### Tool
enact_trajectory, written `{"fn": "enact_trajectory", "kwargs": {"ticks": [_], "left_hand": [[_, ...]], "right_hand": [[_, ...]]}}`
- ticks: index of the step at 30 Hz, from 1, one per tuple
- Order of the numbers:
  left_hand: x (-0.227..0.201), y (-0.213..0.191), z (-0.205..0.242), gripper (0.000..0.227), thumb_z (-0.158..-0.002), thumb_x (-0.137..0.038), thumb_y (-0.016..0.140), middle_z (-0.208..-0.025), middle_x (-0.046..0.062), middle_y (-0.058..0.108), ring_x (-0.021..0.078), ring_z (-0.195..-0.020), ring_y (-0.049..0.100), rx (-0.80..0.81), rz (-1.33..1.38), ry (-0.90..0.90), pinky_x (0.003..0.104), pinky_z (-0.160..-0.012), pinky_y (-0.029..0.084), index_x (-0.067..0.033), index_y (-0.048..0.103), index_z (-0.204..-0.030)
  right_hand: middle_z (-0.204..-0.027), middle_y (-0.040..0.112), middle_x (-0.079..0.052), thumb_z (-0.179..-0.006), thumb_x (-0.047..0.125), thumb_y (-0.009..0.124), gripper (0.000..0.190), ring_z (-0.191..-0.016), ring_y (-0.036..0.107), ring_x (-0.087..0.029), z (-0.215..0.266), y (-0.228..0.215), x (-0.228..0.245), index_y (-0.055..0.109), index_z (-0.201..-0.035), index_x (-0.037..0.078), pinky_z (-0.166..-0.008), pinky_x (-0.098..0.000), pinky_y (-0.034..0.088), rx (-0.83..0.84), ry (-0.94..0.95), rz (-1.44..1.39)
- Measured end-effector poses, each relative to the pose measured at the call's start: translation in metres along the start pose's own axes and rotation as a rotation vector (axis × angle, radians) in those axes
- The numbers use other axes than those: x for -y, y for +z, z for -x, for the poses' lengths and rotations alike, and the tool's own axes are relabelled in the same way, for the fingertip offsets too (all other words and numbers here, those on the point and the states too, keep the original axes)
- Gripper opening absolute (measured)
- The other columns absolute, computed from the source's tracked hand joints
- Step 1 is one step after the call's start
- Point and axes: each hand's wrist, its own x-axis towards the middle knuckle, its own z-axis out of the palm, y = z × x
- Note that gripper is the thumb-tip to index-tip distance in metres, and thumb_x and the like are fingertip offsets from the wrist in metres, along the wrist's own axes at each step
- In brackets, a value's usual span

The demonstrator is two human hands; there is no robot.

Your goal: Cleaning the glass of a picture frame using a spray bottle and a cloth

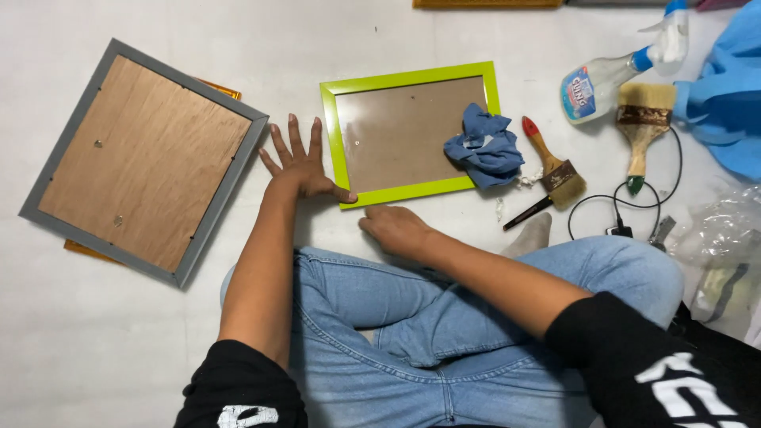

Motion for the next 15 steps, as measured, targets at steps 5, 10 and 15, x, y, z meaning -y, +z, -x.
{"fn": "enact_trajectory", "kwargs": {"ticks": [5,10,15], "left_hand": [[0.003,0.005,-0.002,0.162,-0.050,-0.076,0.090,-0.167,0.009,-0.034,0.0411,-0.144,-0.040,-0.018,0.030,0.002,0.071,-0.114,-0.019,-0.0323,-0.015,-0.165],[0.001,0.005,-0.004,0.161,-0.051,-0.075,0.091,-0.166,0.009,-0.034,0.0403,-0.144,-0.040,-0.026,0.040,0.003,0.069,-0.113,-0.020,-0.0319,-0.014,-0.165],[0.002,0.006,-0.008,0.166,-0.046,-0.076,0.092,-0.166,0.010,-0.034,0.0402,-0.144,-0.041,-0.023,0.032,-0.008,0.070,-0.113,-0.020,-0.0319,-0.015,-0.165]], "right_hand": [[-0.089,0.070,-0.012,-0.089,0.017,0.063,0.011,-0.088,0.074,-0.036,0.071,-0.085,-0.084,0.072,-0.094,0.014,-0.076,-0.0474,0.060,0.328,0.232,-0.004],[-0.092,0.079,-0.020,-0.092,0.032,0.071,0.023,-0.100,0.075,-0.041,0.134,-0.148,-0.139,0.079,-0.100,0.012,-0.087,-0.0495,0.059,0.449,0.656,-0.134],[-0.111,0.076,-0.027,-0.098,-0.009,0.046,0.032,-0.099,0.075,-0.031,0.147,-0.158,-0.148,0.068,-0.121,-0.011,-0.083,-0.0385,0.060,0.304,0.835,-0.784]]}}
